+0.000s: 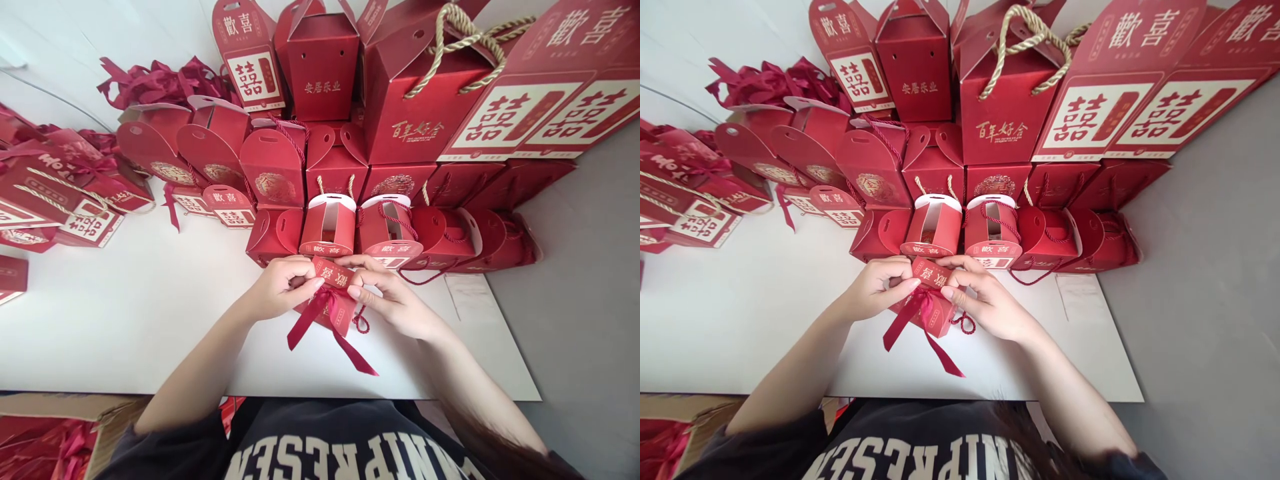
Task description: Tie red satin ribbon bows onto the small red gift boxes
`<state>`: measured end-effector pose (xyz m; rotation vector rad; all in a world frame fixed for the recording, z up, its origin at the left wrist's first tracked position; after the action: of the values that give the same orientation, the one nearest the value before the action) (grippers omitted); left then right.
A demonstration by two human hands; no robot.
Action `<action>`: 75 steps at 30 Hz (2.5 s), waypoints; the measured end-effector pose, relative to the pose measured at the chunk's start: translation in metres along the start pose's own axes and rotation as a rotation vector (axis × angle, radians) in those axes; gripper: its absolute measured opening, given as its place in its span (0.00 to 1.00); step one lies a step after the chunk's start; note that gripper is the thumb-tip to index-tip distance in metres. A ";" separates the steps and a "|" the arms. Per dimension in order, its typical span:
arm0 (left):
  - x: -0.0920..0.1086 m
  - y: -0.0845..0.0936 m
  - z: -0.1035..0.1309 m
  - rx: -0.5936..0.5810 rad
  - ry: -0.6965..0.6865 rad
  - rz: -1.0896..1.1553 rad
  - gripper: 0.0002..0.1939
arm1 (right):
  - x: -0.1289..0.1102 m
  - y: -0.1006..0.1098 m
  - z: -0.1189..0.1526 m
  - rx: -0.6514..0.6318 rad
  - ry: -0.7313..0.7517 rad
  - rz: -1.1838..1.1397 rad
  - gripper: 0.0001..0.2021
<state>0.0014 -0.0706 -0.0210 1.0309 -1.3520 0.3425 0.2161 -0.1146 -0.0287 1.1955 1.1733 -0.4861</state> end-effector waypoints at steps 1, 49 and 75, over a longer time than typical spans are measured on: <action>0.000 -0.001 0.001 0.024 0.045 0.009 0.18 | 0.000 0.000 0.000 -0.004 -0.004 -0.002 0.14; -0.005 -0.001 0.013 0.036 0.360 0.255 0.24 | 0.003 0.000 0.019 -0.265 -0.367 -0.246 0.20; 0.000 0.000 0.011 -0.108 0.379 0.272 0.24 | -0.002 0.018 0.022 -0.420 -0.234 -0.017 0.19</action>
<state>-0.0057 -0.0789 -0.0220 0.6512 -1.1501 0.6287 0.2397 -0.1282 -0.0200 0.7464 1.0213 -0.3581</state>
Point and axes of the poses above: each hand's wrist, its own z-axis away from the middle knuckle, its own y-axis out of the back of the hand, x = y × z, the point moved 2 cm from there along -z, towards the middle knuckle, and after that the axes turned 11 degrees about z, right-handed, at the moved point
